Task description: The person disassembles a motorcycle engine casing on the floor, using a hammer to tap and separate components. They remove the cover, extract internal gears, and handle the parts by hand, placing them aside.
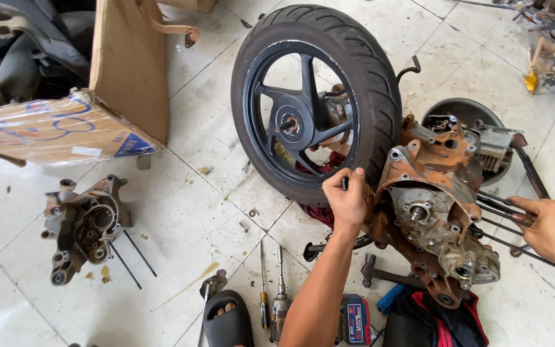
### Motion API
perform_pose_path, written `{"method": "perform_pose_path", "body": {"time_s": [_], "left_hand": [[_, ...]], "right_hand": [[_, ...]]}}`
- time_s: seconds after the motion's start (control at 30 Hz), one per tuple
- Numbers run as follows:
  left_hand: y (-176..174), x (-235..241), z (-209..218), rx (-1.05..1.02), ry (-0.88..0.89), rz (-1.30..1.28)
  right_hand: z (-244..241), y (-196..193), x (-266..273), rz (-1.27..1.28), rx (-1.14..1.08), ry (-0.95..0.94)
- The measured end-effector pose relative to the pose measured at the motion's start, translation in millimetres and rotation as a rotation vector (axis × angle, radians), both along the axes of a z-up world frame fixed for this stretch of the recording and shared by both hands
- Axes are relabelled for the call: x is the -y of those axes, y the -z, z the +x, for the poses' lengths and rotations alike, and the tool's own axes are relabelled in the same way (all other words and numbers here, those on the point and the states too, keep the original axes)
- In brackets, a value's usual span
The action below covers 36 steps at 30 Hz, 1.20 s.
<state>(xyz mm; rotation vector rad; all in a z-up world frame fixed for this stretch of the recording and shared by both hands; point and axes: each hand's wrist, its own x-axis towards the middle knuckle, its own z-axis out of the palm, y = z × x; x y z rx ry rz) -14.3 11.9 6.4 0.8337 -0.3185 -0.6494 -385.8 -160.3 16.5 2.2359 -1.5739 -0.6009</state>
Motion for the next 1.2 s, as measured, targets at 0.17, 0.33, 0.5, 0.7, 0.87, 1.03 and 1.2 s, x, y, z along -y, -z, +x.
{"method": "perform_pose_path", "body": {"time_s": [0.17,0.33,0.5,0.7,0.87,1.03,1.2], "left_hand": [[-5.9,-1.9,-9.7,0.038,0.022,0.023],[4.0,4.7,-12.8,0.054,0.049,0.026],[12.4,10.1,-9.4,0.128,0.07,0.106],[0.2,18.8,0.7,0.152,0.156,0.191],[-9.6,32.9,12.4,0.227,0.175,0.312],[-12.4,49.3,23.0,0.292,0.231,0.383],[-14.7,63.1,30.0,0.419,0.301,0.53]], "right_hand": [[67.3,-80.0,-57.7,0.147,0.069,0.256],[111.3,-122.5,-88.6,0.281,0.103,0.482],[106.8,-117.9,-94.5,0.358,0.197,0.496],[100.3,-94.1,-99.6,0.451,0.237,0.525],[96.1,-77.4,-98.1,0.448,0.295,0.491],[88.4,-41.1,-96.1,0.508,0.368,0.483],[78.5,-7.9,-93.4,0.582,0.377,0.466]]}}
